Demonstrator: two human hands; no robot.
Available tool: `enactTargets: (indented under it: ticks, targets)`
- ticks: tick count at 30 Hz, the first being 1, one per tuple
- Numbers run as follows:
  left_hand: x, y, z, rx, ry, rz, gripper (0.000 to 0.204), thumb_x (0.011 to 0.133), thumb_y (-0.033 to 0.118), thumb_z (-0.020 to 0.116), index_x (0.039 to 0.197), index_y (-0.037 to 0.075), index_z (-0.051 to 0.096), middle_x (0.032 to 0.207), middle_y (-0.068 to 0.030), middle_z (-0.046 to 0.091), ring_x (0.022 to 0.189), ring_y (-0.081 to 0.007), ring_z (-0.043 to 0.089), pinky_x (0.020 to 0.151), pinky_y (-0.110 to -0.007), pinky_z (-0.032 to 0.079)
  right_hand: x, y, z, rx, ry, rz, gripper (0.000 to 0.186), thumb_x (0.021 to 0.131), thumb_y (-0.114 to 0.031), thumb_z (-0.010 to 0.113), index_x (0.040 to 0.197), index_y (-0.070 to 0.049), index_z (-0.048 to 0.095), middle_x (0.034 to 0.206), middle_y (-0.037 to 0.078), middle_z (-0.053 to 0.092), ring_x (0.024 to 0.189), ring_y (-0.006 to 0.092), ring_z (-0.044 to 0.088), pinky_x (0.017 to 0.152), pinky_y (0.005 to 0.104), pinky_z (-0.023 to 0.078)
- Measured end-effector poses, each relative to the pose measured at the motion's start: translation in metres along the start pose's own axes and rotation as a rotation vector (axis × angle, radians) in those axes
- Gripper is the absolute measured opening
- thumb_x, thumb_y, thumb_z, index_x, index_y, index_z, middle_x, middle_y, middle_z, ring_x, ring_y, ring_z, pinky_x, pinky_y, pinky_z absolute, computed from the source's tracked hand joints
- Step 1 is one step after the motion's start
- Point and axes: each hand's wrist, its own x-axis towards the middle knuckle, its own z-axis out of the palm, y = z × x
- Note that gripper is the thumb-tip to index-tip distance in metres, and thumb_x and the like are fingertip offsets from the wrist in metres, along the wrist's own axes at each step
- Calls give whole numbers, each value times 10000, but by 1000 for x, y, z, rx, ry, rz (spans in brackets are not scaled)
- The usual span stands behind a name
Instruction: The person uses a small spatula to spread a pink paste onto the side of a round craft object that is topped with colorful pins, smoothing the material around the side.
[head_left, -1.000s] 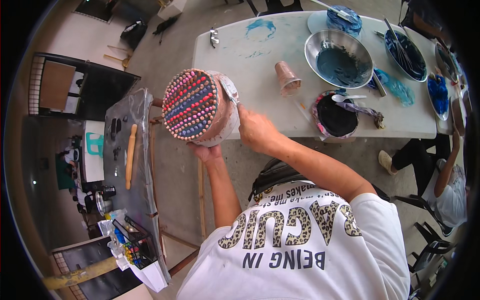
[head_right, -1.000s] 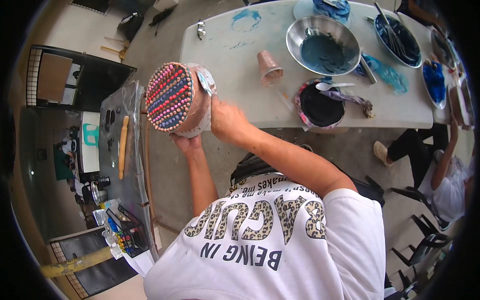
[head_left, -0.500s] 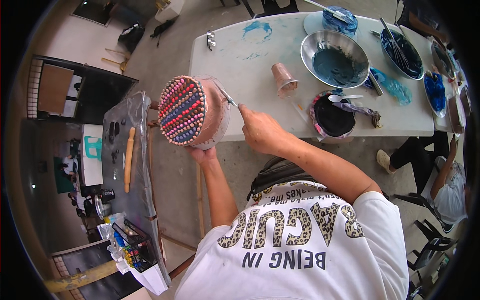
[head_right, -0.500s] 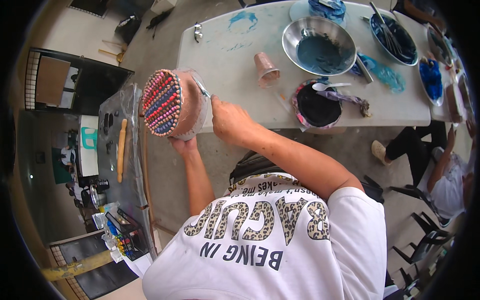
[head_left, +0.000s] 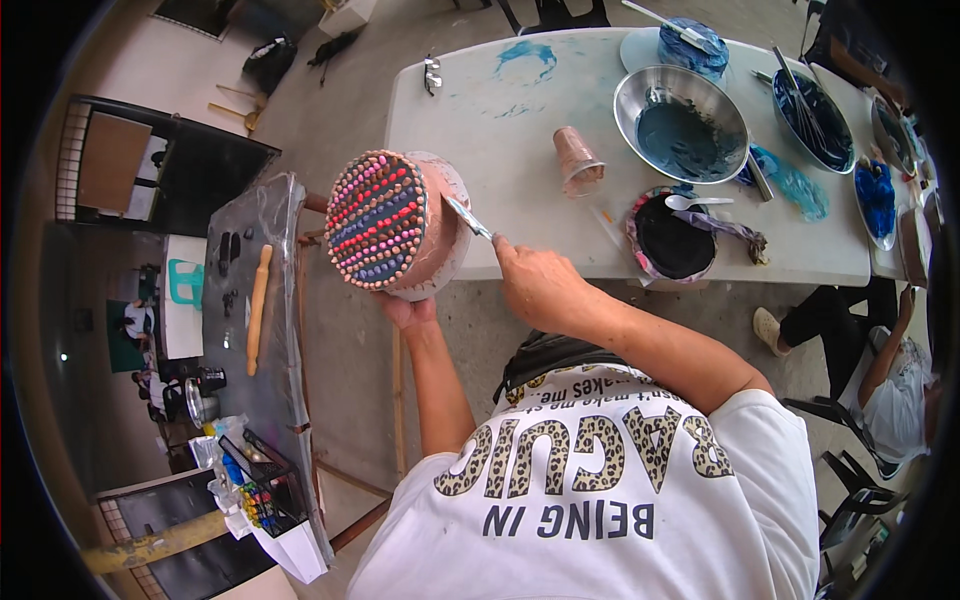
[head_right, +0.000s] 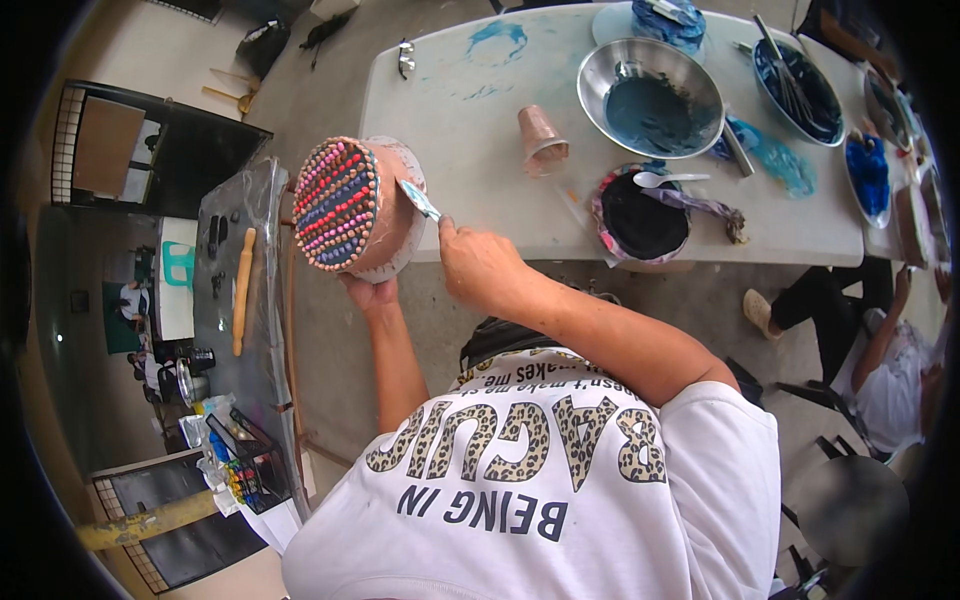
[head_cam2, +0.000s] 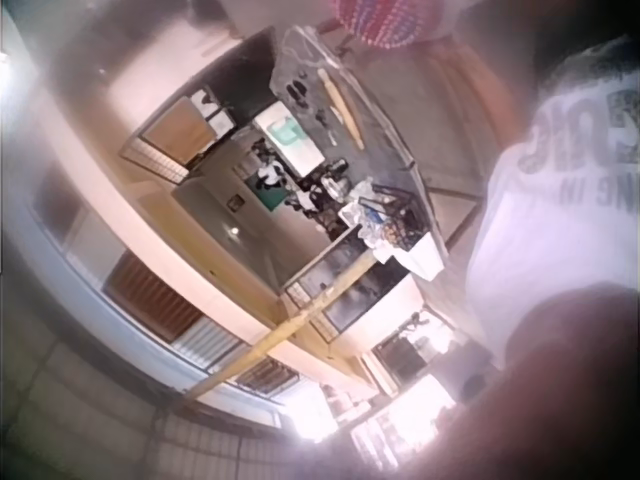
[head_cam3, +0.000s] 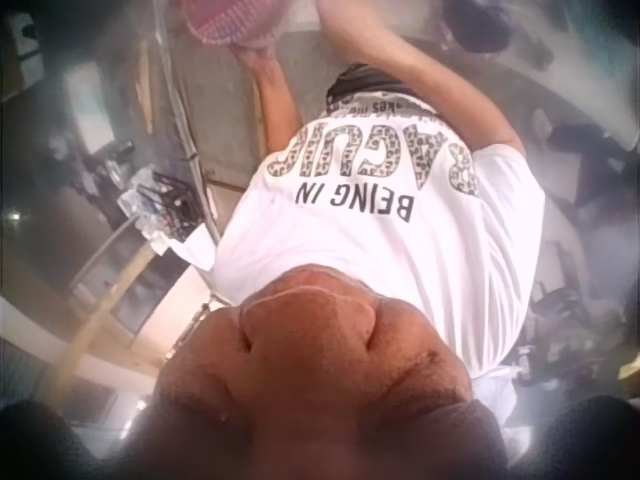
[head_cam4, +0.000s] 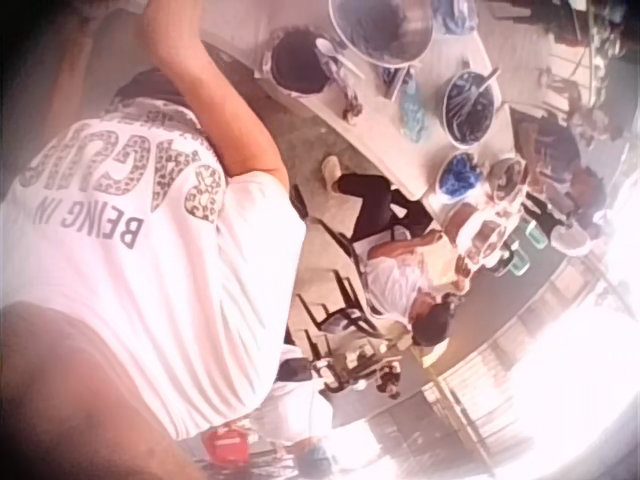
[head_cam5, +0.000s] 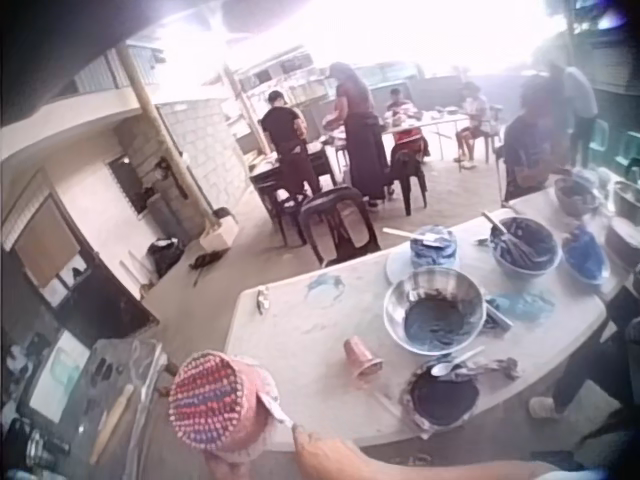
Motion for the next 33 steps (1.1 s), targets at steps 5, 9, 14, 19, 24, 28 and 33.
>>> enactTargets:
  ticks: [5, 9, 14, 19, 24, 28, 33]
  targets:
    - [-1, 0, -27, 17, 82, 16, 551, 990, 466, 358, 1404, 106, 417, 1451, -129, 415, 1338, -336, 391, 1110, -541, 336, -20, 18, -6, 102, -131, 27, 490, 840, -68, 445, 1301, 94, 416, 866, 289, 616, 854, 448, 604, 797, 500, 465]
    - [-16, -6, -33, -3, 245, 31, 544, 987, 459, 339, 1409, 126, 418, 1453, -130, 411, 1336, -348, 393, 1098, -558, 341, -16, 32, -23, 168, -205, 69, 474, 811, -62, 436, 1261, 83, 458, 912, 309, 622, 906, 464, 599, 815, 507, 466]
    - [-31, -6, -70, 77, 348, 7, 539, 981, 459, 332, 1396, 131, 437, 1447, -122, 420, 1329, -337, 406, 1078, -562, 363, -20, 54, -15, 340, -135, 25, 484, 814, -60, 413, 1276, 57, 496, 927, 300, 607, 878, 410, 603, 829, 429, 458]
    - [-49, -24, -84, 142, 528, -29, 553, 959, 430, 306, 1393, 116, 441, 1451, -136, 419, 1341, -351, 389, 1070, -593, 342, -21, 67, -19, 326, -135, 104, 484, 819, -63, 422, 1282, 58, 493, 930, 283, 614, 876, 365, 613, 830, 404, 461]
    - [-59, -19, -88, 106, 631, -172, 780, 902, 675, 261, 1443, 126, 375, 1478, -126, 386, 1363, -326, 357, 1105, -556, 288, -19, 80, -16, 340, -132, 123, 493, 819, -59, 431, 1297, 45, 497, 943, 242, 627, 865, 303, 608, 823, 358, 464]
    - [-57, -13, -87, 115, 639, -251, 871, 867, 767, 197, 1460, 146, 347, 1493, -121, 363, 1380, -322, 326, 1120, -542, 266, -20, 83, -20, 435, -168, 128, 465, 849, -74, 454, 1297, 42, 505, 919, 172, 629, 850, 231, 592, 806, 327, 461]
    - [-49, -15, -85, 272, 387, -280, 841, 874, 773, 171, 1470, 201, 330, 1512, -82, 339, 1377, -340, 329, 1098, -564, 306, -22, 97, -13, 595, -138, 168, 417, 907, -116, 492, 1306, -2, 534, 760, 37, 564, 648, 117, 545, 597, 275, 449]
